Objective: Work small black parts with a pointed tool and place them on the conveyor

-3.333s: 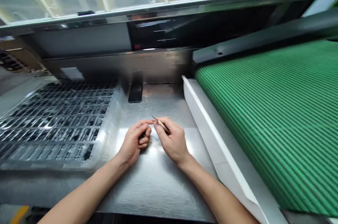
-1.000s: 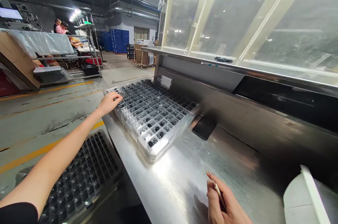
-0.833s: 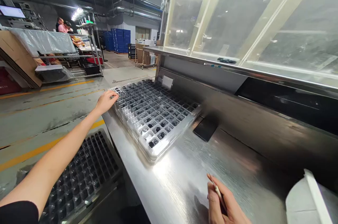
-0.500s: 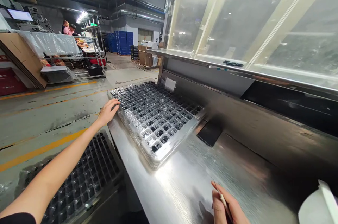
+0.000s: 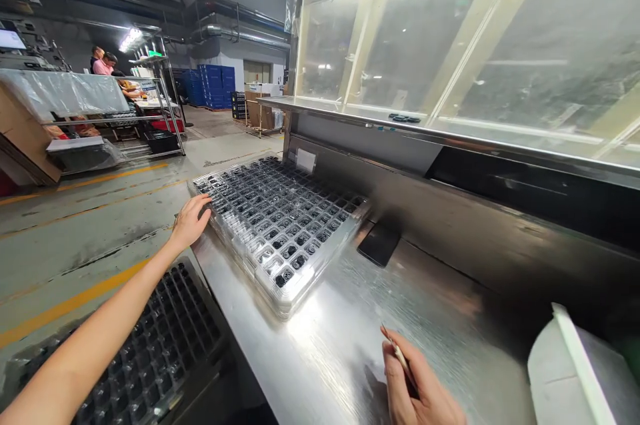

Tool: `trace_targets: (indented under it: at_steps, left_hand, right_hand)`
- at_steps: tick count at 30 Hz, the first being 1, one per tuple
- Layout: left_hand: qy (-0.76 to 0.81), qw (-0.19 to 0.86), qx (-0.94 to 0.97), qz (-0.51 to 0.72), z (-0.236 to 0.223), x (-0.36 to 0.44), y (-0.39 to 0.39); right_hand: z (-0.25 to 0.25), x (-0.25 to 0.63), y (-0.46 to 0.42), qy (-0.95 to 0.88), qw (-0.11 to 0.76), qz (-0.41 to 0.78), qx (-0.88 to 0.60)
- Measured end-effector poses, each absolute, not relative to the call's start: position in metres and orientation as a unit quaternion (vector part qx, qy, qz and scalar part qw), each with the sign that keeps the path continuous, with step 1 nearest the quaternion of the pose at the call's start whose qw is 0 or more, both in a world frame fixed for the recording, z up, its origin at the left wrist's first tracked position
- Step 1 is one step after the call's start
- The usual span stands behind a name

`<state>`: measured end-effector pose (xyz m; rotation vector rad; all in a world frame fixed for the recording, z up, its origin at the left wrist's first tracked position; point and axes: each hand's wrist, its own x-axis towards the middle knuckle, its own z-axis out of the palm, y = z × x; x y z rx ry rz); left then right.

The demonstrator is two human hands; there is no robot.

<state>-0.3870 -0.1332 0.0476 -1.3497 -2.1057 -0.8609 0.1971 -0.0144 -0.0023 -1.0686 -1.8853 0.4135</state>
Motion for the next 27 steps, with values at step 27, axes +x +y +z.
trace_targets:
  at_steps: [27]
  left_hand:
    - [-0.845,0.215,-0.445,-0.203,0.076,-0.377,-0.126]
  right_hand:
    - [-0.003,0.198,-0.017,-0.78,0.449,0.173,-0.399]
